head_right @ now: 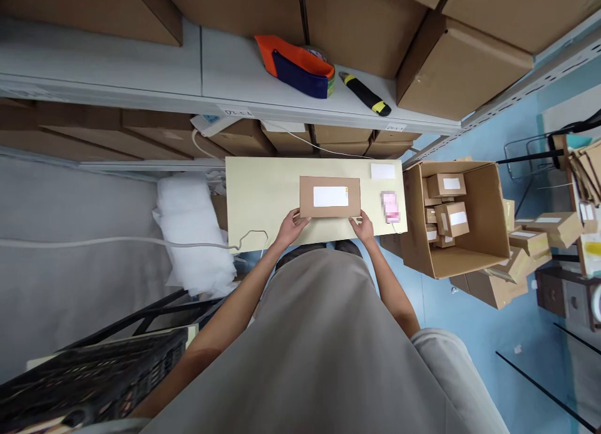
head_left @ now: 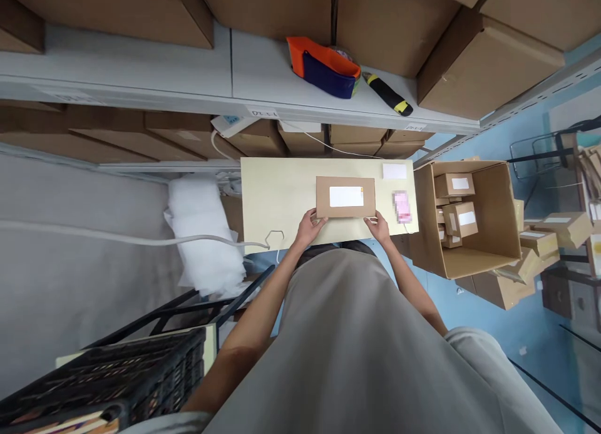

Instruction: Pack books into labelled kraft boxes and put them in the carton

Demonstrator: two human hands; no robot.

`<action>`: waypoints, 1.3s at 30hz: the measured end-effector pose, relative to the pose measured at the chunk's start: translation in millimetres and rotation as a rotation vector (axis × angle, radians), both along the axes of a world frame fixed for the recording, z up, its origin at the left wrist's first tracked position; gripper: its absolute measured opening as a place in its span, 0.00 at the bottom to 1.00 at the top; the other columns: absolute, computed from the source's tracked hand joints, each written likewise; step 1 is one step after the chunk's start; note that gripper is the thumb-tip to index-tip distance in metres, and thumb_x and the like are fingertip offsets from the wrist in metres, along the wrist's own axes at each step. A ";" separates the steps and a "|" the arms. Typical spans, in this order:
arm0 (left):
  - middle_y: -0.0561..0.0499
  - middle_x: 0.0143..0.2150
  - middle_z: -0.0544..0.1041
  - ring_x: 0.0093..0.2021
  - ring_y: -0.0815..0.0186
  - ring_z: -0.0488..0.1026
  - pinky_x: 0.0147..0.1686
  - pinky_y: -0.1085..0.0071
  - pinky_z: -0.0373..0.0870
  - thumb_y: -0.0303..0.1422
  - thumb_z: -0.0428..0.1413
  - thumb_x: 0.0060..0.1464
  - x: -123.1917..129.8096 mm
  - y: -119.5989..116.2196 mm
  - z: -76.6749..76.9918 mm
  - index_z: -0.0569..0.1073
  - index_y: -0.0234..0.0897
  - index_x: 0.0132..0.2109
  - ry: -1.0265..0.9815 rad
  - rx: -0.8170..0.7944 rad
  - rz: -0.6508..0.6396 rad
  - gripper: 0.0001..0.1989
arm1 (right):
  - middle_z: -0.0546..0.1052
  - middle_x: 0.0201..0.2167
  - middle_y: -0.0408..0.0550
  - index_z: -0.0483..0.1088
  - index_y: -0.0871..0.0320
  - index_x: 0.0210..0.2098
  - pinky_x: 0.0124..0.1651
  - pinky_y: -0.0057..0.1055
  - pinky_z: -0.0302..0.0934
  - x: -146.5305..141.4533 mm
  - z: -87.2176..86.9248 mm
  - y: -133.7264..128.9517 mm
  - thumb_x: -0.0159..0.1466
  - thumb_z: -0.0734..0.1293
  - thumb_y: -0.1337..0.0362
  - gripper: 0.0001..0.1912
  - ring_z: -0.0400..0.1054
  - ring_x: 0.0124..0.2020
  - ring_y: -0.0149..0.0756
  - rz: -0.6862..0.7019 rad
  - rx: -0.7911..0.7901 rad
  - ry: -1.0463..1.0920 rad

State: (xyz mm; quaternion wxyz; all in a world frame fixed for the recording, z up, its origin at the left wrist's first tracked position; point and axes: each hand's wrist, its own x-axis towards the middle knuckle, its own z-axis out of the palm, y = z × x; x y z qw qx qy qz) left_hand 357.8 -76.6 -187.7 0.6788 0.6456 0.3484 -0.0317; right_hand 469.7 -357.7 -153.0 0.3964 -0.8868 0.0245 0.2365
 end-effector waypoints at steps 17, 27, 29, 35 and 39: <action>0.32 0.74 0.71 0.78 0.45 0.67 0.80 0.46 0.62 0.37 0.64 0.62 25.9 15.6 17.0 0.70 0.37 0.71 -0.076 0.455 -0.003 0.32 | 0.78 0.70 0.72 0.71 0.66 0.72 0.72 0.52 0.70 28.2 14.4 -1.6 0.75 0.64 0.37 0.43 0.77 0.68 0.58 -0.197 0.075 -0.056; 0.44 0.64 0.85 0.67 0.52 0.80 0.72 0.55 0.73 0.36 0.57 0.73 127.1 -82.1 88.3 0.74 0.40 0.72 -0.170 0.342 -0.171 0.24 | 0.83 0.62 0.71 0.77 0.66 0.62 0.70 0.53 0.73 154.6 -4.2 -67.1 0.75 0.66 0.42 0.33 0.78 0.64 0.55 -0.257 0.106 -0.208; 0.45 0.57 0.88 0.63 0.53 0.83 0.69 0.55 0.75 0.33 0.56 0.72 153.0 -109.4 87.2 0.76 0.39 0.72 -0.129 0.288 -0.219 0.24 | 0.83 0.61 0.71 0.78 0.66 0.61 0.68 0.55 0.74 175.6 -18.3 -78.9 0.76 0.65 0.43 0.32 0.79 0.62 0.55 -0.275 0.105 -0.213; 0.47 0.55 0.89 0.56 0.54 0.85 0.64 0.57 0.79 0.29 0.62 0.65 227.1 -170.2 51.5 0.89 0.42 0.45 -0.114 0.283 -0.294 0.09 | 0.82 0.60 0.71 0.77 0.66 0.62 0.64 0.56 0.77 224.2 -67.9 -105.2 0.76 0.66 0.45 0.31 0.81 0.59 0.55 -0.326 0.088 -0.169; 0.44 0.55 0.87 0.54 0.54 0.84 0.59 0.58 0.80 0.26 0.64 0.62 264.9 -184.4 7.0 0.86 0.39 0.47 0.034 0.286 -0.215 0.08 | 0.82 0.60 0.71 0.76 0.67 0.63 0.66 0.56 0.76 238.8 -92.9 -105.4 0.75 0.67 0.49 0.29 0.81 0.59 0.56 -0.314 0.110 -0.097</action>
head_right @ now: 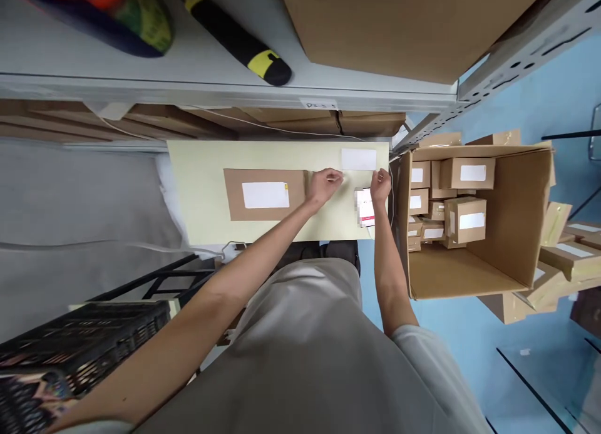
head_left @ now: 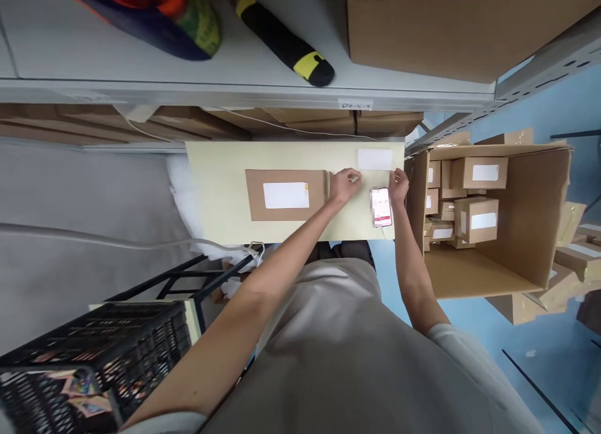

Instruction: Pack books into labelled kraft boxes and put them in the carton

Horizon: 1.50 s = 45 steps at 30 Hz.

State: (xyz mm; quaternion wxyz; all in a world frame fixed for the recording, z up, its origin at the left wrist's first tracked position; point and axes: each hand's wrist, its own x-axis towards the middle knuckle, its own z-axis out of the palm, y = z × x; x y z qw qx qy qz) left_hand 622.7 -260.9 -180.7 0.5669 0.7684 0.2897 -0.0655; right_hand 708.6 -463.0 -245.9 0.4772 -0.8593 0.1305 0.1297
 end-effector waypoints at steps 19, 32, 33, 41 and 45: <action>0.43 0.58 0.85 0.48 0.53 0.83 0.60 0.54 0.78 0.35 0.66 0.62 25.6 -20.2 -64.2 0.83 0.40 0.54 0.160 0.030 0.213 0.13 | 0.81 0.55 0.60 0.79 0.58 0.54 0.60 0.46 0.77 14.9 -9.4 14.1 0.76 0.67 0.52 0.17 0.82 0.48 0.46 0.080 -0.127 -0.023; 0.47 0.45 0.88 0.44 0.57 0.83 0.56 0.59 0.79 0.33 0.66 0.63 41.0 -10.7 -40.8 0.86 0.39 0.38 0.050 0.034 0.249 0.05 | 0.82 0.47 0.54 0.78 0.55 0.46 0.56 0.45 0.77 25.6 11.1 14.3 0.76 0.69 0.48 0.17 0.78 0.44 0.44 0.053 -0.157 -0.098; 0.46 0.47 0.89 0.45 0.57 0.84 0.56 0.59 0.79 0.33 0.66 0.64 40.4 -12.4 -36.1 0.86 0.39 0.39 0.031 0.042 0.231 0.05 | 0.81 0.50 0.55 0.78 0.55 0.49 0.56 0.45 0.77 25.0 12.5 15.0 0.76 0.68 0.49 0.16 0.78 0.45 0.44 0.044 -0.162 -0.123; 0.45 0.50 0.89 0.52 0.56 0.85 0.60 0.61 0.79 0.33 0.65 0.66 44.7 -27.7 -11.8 0.87 0.37 0.43 0.022 -0.072 0.163 0.06 | 0.74 0.62 0.63 0.72 0.59 0.64 0.60 0.45 0.78 25.7 4.1 21.0 0.77 0.64 0.46 0.26 0.79 0.54 0.46 0.027 0.017 -0.163; 0.46 0.51 0.89 0.54 0.56 0.84 0.62 0.62 0.78 0.33 0.64 0.66 44.4 -22.1 -14.3 0.87 0.37 0.43 0.021 -0.106 0.151 0.06 | 0.83 0.52 0.60 0.78 0.60 0.56 0.62 0.51 0.77 32.9 -4.3 14.6 0.76 0.65 0.44 0.26 0.80 0.55 0.51 0.003 0.015 -0.010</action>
